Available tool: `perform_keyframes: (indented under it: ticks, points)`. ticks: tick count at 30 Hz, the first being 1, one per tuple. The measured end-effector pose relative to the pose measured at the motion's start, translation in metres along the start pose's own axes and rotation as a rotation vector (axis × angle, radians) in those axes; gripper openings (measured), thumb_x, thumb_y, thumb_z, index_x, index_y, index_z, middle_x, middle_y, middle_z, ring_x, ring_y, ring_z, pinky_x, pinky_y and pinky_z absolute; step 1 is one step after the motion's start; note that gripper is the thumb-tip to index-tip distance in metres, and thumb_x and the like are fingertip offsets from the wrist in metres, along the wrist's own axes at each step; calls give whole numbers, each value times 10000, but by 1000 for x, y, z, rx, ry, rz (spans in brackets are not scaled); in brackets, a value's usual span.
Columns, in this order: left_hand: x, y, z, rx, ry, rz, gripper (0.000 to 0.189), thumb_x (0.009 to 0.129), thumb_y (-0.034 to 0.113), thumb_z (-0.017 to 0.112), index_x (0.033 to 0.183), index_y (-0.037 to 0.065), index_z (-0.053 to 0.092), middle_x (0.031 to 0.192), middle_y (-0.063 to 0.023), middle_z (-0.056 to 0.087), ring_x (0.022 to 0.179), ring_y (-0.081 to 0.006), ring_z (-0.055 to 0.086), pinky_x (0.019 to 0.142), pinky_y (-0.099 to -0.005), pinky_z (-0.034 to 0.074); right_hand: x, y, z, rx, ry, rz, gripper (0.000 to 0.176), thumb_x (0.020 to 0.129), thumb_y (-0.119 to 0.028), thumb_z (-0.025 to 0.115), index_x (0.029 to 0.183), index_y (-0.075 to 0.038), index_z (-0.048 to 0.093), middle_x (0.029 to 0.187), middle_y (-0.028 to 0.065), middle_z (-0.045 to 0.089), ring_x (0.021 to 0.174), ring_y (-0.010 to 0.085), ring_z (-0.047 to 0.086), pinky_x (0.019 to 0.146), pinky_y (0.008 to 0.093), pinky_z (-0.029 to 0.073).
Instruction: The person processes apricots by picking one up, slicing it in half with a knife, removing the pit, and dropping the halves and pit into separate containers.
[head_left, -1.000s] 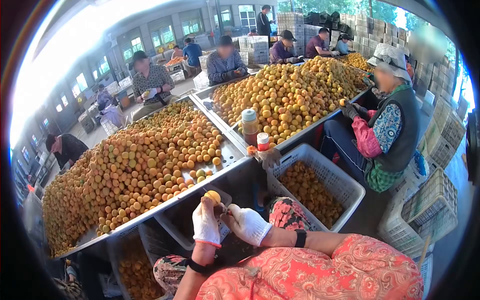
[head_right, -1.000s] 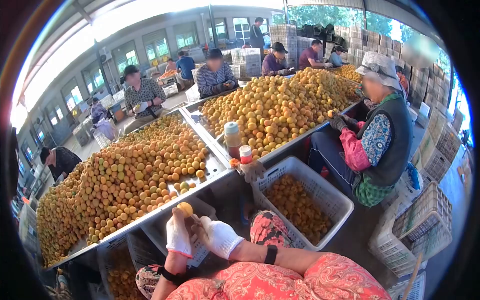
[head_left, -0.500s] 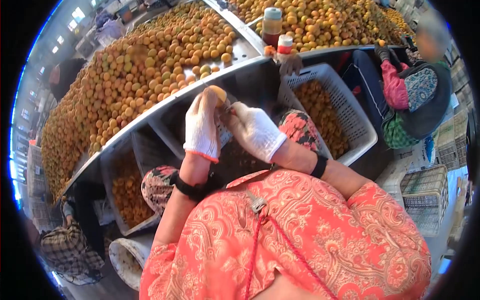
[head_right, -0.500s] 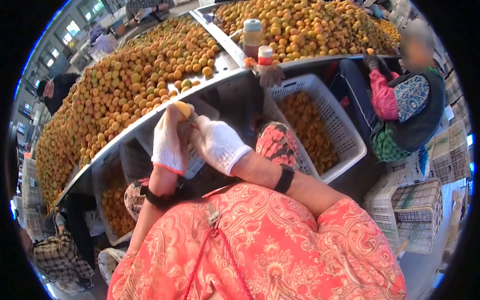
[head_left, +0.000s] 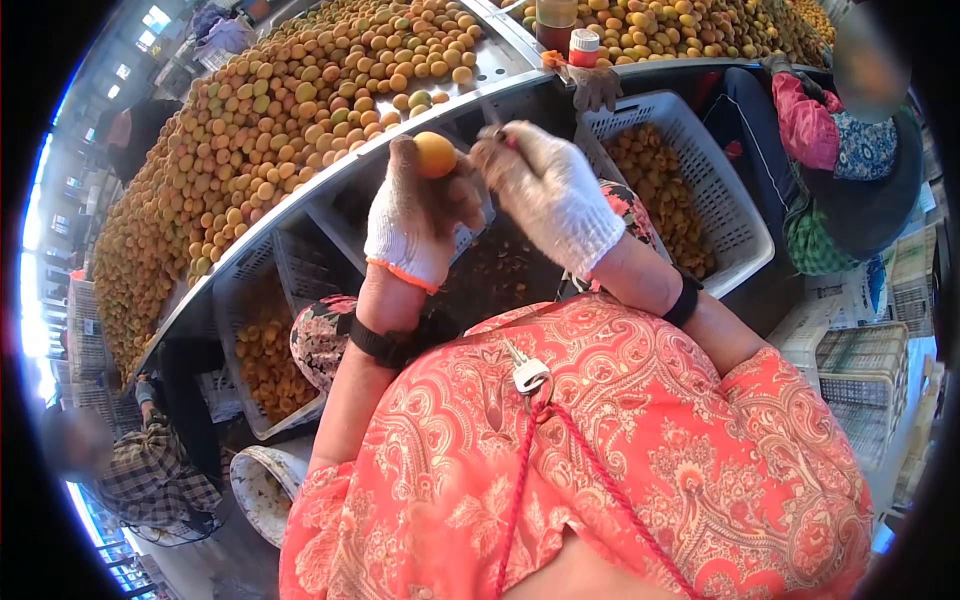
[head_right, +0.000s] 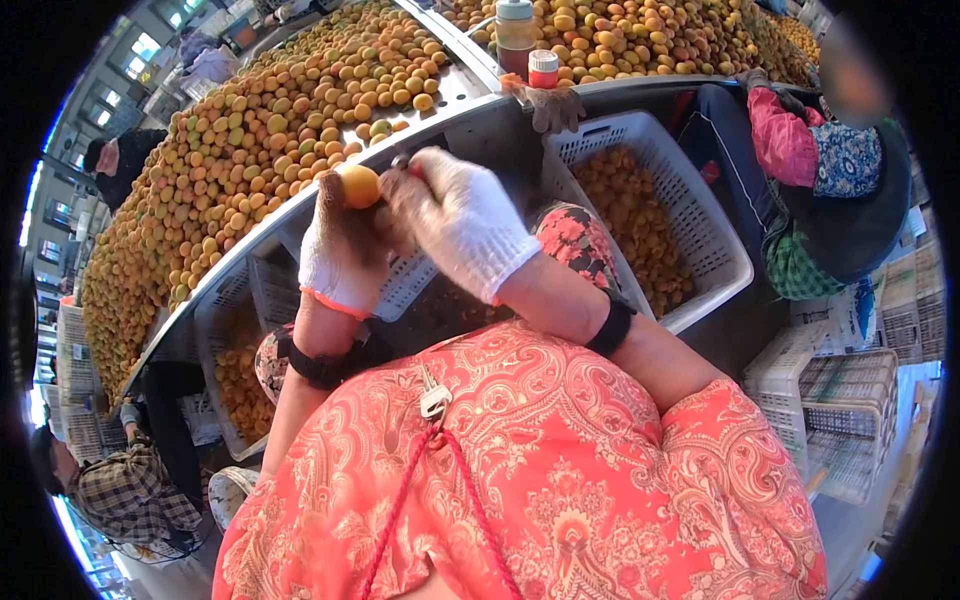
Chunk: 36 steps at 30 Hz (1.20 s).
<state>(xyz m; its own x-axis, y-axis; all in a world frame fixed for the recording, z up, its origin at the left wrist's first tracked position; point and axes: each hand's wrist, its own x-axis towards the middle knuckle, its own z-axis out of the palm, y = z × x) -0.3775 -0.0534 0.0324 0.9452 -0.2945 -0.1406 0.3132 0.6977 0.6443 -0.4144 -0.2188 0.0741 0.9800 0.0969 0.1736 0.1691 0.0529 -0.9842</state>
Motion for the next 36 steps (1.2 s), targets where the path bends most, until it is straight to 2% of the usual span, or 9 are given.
perform_keyframes:
  ticks: [3,6,13,17,22,26,29,33,36]
  points:
    - [-5,-1,8,87,-221,-75,458,969,463,574,1080,20,591,890,-74,619,744,-201,624,654,-350,517,12,11,-11,-137,128,-153,251,960,-245,639,932,4,617,752,100,640,697,94,574,617,300,478]
    - [-16,-7,31,423,-81,144,365,996,292,558,1192,-15,568,894,-58,608,662,-122,548,555,-245,430,19,13,-11,-10,148,-72,269,951,-265,639,976,3,636,776,107,653,701,115,587,628,312,485]
    - [-11,-22,42,659,-13,357,371,1006,171,545,1345,26,500,945,0,591,688,-49,498,596,-199,420,35,28,2,81,139,-75,281,935,-274,636,1010,-6,669,826,110,677,734,155,624,675,320,500]
    - [-10,-22,31,675,34,265,305,1002,185,570,1250,11,537,920,2,592,718,-44,506,612,-205,425,43,37,3,184,114,52,265,934,-253,626,946,8,673,752,69,651,704,92,571,636,292,475]
    - [-5,-26,23,1030,165,443,258,1015,246,537,922,8,575,726,-76,596,658,-130,530,615,-307,453,45,37,11,207,173,11,225,931,-218,640,916,4,671,718,27,640,679,62,538,597,273,450]
    - [-2,-25,20,1099,137,523,240,1022,223,508,932,10,570,724,-119,599,650,-181,564,621,-321,459,51,37,14,96,180,-11,214,933,-211,644,901,-1,674,701,23,636,662,58,532,596,272,451]
    - [14,-41,-8,973,143,444,270,1039,250,483,950,12,573,741,-96,598,666,-159,553,613,-309,443,57,54,11,18,173,-72,216,930,-218,650,897,-6,676,681,37,625,652,58,533,589,277,451]
    - [23,-41,6,346,239,51,313,1051,352,471,1115,75,604,973,7,576,849,-75,499,738,-244,432,73,71,13,-174,190,-66,216,920,-205,656,899,10,672,688,104,654,638,93,567,594,307,464]
    - [43,-39,-11,386,240,-119,501,998,587,425,925,115,577,643,17,517,479,-96,464,414,-246,337,86,74,18,-279,229,8,213,911,-198,652,894,12,679,699,147,666,632,156,624,614,321,484]
